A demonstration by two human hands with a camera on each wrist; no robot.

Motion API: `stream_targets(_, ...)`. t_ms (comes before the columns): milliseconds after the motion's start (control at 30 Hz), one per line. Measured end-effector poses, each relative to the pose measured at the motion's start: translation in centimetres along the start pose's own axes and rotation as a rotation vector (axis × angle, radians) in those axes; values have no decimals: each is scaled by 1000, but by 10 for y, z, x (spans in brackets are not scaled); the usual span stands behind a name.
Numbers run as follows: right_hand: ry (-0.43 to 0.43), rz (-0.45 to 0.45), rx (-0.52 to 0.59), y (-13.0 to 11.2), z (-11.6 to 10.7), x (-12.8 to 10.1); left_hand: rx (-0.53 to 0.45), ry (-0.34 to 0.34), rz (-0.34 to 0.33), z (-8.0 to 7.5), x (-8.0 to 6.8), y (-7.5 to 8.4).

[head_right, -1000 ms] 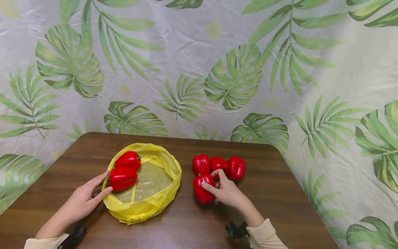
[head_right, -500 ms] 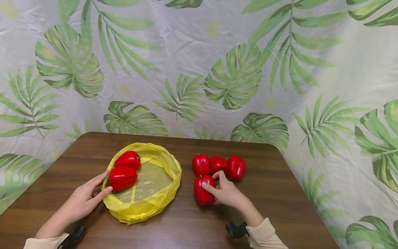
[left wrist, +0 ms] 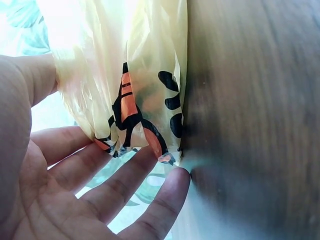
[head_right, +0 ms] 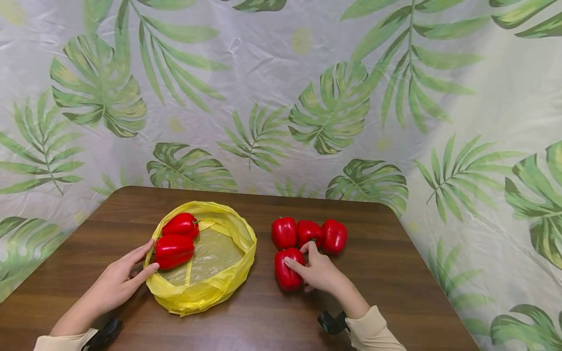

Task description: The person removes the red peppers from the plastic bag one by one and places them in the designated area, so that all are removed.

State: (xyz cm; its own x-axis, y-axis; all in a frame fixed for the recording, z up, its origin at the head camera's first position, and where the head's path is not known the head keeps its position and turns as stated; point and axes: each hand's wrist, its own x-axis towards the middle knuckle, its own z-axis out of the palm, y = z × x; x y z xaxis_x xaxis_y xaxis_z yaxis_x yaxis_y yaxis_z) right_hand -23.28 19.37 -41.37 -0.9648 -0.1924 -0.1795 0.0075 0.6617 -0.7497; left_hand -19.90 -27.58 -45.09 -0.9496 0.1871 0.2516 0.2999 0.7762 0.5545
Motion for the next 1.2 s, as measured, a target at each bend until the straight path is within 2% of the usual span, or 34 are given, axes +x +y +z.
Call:
stream_targets(767, -54, -16, 43, 3, 1, 5, -2, 9, 12, -2, 1, 1)
stream_targets(1200, -70, -41, 19, 2, 1, 5, -6, 6, 5, -1, 0, 1)
